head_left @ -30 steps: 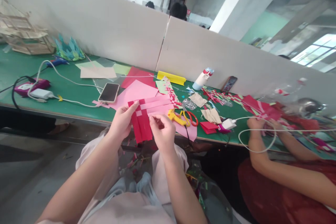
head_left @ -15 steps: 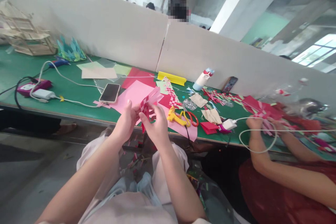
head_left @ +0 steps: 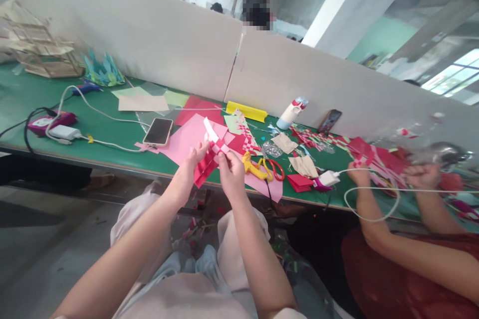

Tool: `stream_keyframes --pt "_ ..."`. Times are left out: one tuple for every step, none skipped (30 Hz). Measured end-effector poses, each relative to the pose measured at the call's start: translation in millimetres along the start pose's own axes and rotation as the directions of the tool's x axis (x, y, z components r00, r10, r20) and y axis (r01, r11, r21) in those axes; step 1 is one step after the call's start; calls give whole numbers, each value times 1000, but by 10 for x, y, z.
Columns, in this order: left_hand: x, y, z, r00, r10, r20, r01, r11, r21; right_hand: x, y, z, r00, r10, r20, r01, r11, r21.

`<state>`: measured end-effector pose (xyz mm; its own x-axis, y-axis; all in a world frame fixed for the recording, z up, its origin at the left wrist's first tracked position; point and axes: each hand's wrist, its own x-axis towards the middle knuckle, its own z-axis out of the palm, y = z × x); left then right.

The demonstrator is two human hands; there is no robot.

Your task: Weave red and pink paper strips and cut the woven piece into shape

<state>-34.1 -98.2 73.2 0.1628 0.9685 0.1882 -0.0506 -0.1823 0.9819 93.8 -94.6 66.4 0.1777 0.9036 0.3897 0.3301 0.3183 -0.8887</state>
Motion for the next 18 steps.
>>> stream_keyframes --pt "1 7 -16 999 25 -42 -24 999 32 18 26 -15 999 40 11 -41 998 46" --pt "5 14 -39 995 54 -85 -48 997 65 36 54 -32 997 77 24 -79 993 92" --pt "12 20 -69 988 90 -123 -76 991 109 54 81 -51 993 110 38 -114 985 129" --pt "24 27 -104 977 144 -156 -116 978 176 70 104 -72 989 138 56 -145 977 157" --pt "40 35 -142 964 201 -172 -155 956 249 84 121 -94 984 159 78 -170 969 178" --pt "59 47 -182 951 258 -174 -192 927 323 97 130 -119 980 170 105 -188 963 193" --pt "79 63 -219 936 314 -161 -229 888 398 107 131 -144 975 173 140 -200 957 210" --pt "101 84 -252 927 354 -127 -257 843 472 117 124 -170 968 169 185 -210 951 226" --pt "122 109 -280 920 381 -91 -277 796 538 124 110 -195 959 159 235 -216 946 240" --pt "141 139 -301 928 370 -40 -278 761 586 132 91 -219 946 145 290 -219 945 245" --pt "157 171 -316 942 336 5 -267 738 620 138 71 -241 929 132 345 -222 946 238" --pt "170 202 -327 959 280 41 -241 729 640 145 50 -260 909 124 399 -226 948 222" --pt "180 229 -334 975 209 69 -204 735 646 152 31 -276 888 120 444 -229 952 201" --pt "187 249 -339 986 139 91 -165 751 639 159 15 -289 870 121 478 -229 957 176" --pt "192 261 -344 991 74 113 -129 770 625 167 0 -299 858 124 499 -227 962 151" --pt "195 264 -348 990 17 138 -98 788 608 176 -12 -309 851 129 509 -223 967 127" --pt "196 260 -353 987 -28 159 -73 804 591 186 -24 -317 850 136 509 -217 971 102" --pt "196 249 -358 982 -63 177 -51 816 576 198 -36 -325 849 146 507 -211 975 72"
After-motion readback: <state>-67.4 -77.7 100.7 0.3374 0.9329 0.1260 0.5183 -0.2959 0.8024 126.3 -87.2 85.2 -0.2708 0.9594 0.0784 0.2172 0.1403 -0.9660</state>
